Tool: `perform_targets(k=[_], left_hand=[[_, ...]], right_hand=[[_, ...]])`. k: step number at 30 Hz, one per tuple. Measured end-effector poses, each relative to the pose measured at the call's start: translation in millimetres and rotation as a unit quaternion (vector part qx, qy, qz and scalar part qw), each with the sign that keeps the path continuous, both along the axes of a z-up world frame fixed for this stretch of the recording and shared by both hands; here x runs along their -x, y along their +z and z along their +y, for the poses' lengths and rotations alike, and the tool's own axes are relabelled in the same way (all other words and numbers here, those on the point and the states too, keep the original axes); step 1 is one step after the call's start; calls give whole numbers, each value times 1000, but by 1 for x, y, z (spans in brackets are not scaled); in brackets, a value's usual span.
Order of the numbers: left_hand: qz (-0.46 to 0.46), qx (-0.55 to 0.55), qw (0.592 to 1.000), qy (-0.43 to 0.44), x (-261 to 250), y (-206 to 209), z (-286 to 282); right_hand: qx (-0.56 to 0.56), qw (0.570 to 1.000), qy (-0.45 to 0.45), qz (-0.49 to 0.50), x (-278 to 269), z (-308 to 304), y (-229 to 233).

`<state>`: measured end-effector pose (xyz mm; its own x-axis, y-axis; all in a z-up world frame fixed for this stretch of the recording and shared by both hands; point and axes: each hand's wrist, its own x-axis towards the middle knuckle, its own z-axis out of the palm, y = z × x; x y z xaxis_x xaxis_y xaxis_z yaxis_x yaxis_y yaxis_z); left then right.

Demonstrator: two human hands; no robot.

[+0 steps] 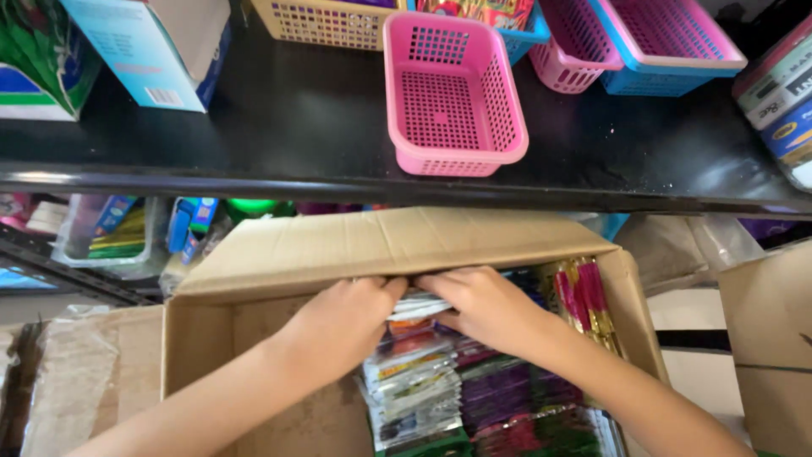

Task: The person takes stacks of small, colorful sachets from a cardboard box and places them into various plastic baskets on a shelf. The person handles the sachets by hand, moving them from the box to different baskets, including yellow, blue, and pink ones.

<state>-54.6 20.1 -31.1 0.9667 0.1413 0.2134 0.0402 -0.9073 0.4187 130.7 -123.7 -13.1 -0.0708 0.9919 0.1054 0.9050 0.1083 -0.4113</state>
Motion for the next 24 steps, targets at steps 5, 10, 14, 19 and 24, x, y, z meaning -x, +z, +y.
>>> perform_targets(k=[5, 10, 14, 19, 24], left_hand=[[9, -15, 1000, -9, 3, -10, -5], [-12, 8, 1000, 3, 8, 20, -9], [21, 35, 999, -22, 6, 90, -3], [15, 17, 1000, 12, -30, 176, 28], [-218, -45, 969, -106, -110, 197, 98]], right_hand=[[-38, 998, 31, -42, -3, -7, -22], [-43, 998, 18, -42, 1, -13, 2], [-22, 999, -8, -39, -1, -14, 72], [-82, 992, -57, -74, -25, 4, 164], [-150, 975, -108, -123, -77, 56, 205]])
